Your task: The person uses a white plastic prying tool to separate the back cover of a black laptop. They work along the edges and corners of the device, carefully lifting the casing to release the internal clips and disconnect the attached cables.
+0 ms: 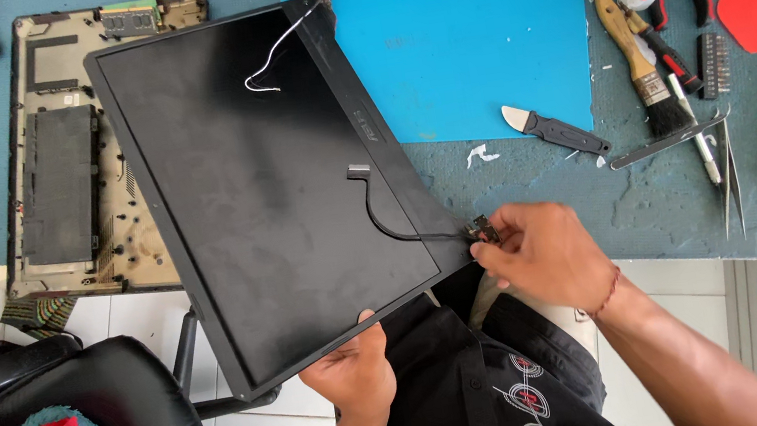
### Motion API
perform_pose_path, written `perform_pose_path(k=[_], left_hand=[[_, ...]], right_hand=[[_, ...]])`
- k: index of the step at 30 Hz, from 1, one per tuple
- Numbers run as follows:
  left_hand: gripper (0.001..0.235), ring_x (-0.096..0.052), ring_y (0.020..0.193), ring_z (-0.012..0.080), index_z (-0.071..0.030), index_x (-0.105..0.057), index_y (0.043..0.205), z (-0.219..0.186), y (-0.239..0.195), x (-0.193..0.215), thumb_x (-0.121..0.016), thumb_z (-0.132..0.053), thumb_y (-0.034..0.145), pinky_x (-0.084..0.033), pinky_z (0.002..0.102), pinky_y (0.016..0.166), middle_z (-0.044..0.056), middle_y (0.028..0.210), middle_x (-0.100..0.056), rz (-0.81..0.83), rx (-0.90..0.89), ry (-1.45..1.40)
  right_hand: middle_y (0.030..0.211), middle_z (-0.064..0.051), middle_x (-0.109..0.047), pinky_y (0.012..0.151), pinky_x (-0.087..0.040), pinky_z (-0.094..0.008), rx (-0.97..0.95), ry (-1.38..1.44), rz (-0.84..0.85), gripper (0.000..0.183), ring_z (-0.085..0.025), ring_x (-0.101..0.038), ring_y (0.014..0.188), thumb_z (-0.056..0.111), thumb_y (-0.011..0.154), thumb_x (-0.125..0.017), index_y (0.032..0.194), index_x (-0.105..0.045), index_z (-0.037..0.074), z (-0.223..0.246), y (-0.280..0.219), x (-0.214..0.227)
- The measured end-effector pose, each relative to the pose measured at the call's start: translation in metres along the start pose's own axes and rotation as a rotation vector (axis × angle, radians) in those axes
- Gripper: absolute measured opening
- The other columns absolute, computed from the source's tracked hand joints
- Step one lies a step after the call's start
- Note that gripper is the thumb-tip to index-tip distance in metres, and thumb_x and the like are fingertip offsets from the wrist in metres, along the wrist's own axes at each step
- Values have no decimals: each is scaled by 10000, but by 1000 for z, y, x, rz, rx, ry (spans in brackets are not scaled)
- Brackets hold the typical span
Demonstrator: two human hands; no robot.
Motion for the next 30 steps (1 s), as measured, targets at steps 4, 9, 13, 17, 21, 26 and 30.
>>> perform_pose_path(k=[4, 9, 13, 17, 21, 26, 30], left_hand=[[174, -614, 776, 86, -93, -595, 679, 3, -2, -1, -711, 30, 719, -523, 278, 811, -31, 770, -653, -9, 6, -6], [205, -593, 758, 72, -120, -559, 651, -11, 2, -10, -713, -9, 729, -521, 288, 824, -65, 732, -619, 23, -70, 24], [165, -617, 814, 121, -99, -603, 723, -6, 2, -11, -688, 42, 721, -524, 329, 848, -18, 809, -649, 56, -77, -79], [207, -606, 965, 156, -83, -577, 988, -4, 2, -9, -655, -16, 808, -488, 367, 972, 26, 989, -643, 183, -141, -129], [138, -629, 916, 144, -63, -613, 956, -14, 8, -5, -632, -39, 822, -513, 317, 928, 22, 928, -658, 199, -80, -42], [211, -629, 1018, 201, -44, -622, 1025, -22, 10, 8, -650, -21, 817, -528, 367, 953, 61, 1037, -658, 290, 49, -27], [318, -604, 962, 152, -36, -638, 1061, 37, -1, 63, -685, -66, 748, -480, 341, 941, 37, 1017, -660, 249, 177, 87]], right_hand=[[416, 0, -624, 580, -447, -179, -54, 62, -64, 188, -19, -551, 455, 235, 655, -674, 568, -595, 88, 6, 0, 7], [363, 21, -588, 560, -418, -207, -2, -78, -65, 275, -41, -449, 449, 257, 640, -586, 471, -434, 102, 9, 4, 10], [359, 27, -567, 617, -439, -192, 3, -178, -44, 243, -67, -635, 445, 289, 648, -569, 514, -454, 122, 11, 8, 11], [436, -19, -526, 629, -425, -278, 42, -207, -20, 251, -149, -452, 549, 305, 626, -578, 533, -477, 95, 6, 16, 6], [406, 34, -612, 513, -320, -224, 11, 25, 30, 272, -56, -398, 521, 181, 573, -568, 506, -320, 90, 13, 14, 6], [411, -88, -441, 374, -372, -211, 20, 464, 83, 430, -275, -792, 589, 0, 696, -631, 547, -238, 94, 0, 15, -1], [504, -141, -567, 448, -558, -285, -20, 557, 36, 211, -257, -721, 535, -56, 685, -619, 676, -424, 25, 1, 12, -3]])
Point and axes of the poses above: each hand's wrist, its own y-axis towards the middle knuckle, its own x-axis out of the back of the hand, z = x × y, the point moved 5 cm from there along y, towards the middle knuckle
